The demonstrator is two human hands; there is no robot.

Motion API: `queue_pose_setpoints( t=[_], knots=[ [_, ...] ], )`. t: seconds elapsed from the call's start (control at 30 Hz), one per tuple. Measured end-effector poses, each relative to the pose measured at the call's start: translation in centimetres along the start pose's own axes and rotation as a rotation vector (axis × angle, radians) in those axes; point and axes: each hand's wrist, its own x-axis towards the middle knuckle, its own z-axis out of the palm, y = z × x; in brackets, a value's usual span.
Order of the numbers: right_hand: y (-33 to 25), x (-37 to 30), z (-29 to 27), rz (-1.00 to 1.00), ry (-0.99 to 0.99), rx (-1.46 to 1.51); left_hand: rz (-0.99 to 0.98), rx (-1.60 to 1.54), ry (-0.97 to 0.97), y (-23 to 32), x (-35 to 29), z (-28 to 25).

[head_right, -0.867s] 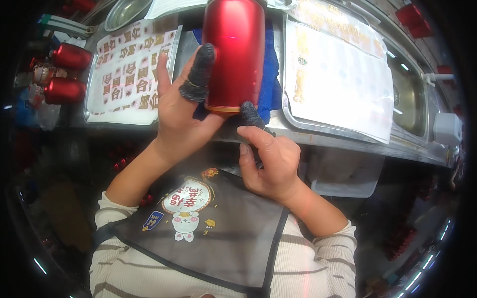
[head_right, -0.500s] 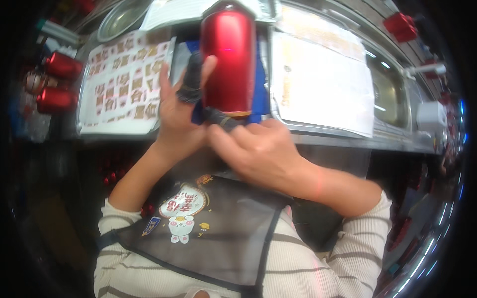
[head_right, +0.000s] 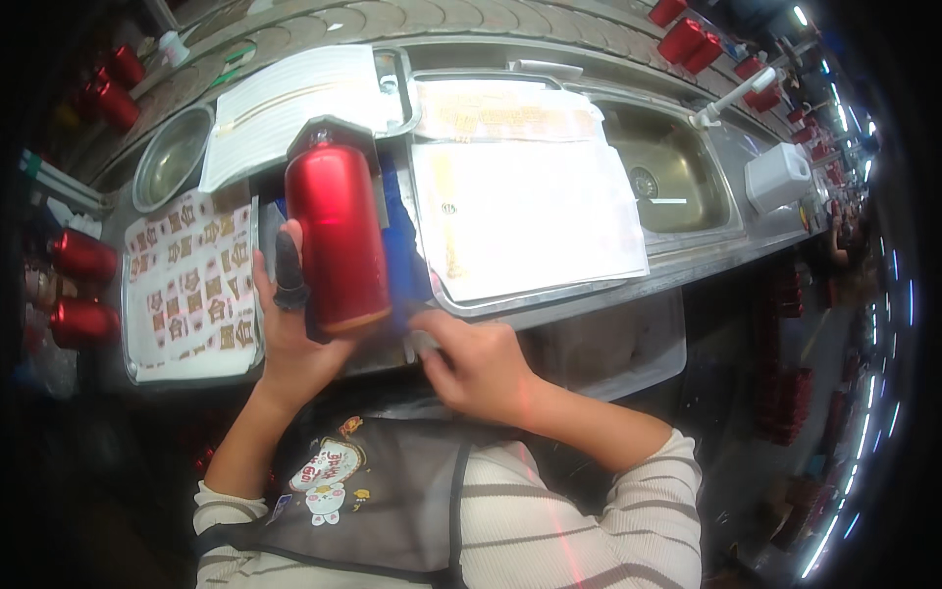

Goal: The person applies gold stickers to red cylindrical containers. They peel each sticker from a sheet, place it on the container, and smooth it with a cloth. The person repeats this process for multiple containers.

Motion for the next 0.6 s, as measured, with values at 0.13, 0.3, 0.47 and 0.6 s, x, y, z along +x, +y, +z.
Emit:
queue_pose_setpoints(
  t=[0.13,0.3,0.47,0.6],
  knots=[
    [1.6,2.3,-4.6,0.248,0.254,0.089,-0.049,0.045,-0.030,0.3,-0.3,-0.5],
    [13.2,9.7,-8.9,0.331,0.320,-0.190,-0.219,-0.068,-0.089,1.3,0.0,-1.0],
    [21.0,17.2,-12.2,0.452,0.117,-0.462,-0.182,-0.016,-0.087,1.0,-0.2,-1.0],
    [23.8,22.3,-11.2,0.413,0.023,-0.559,-0.194,0.032,-0.094,0.9,-0.6,-1.1]
  ],
)
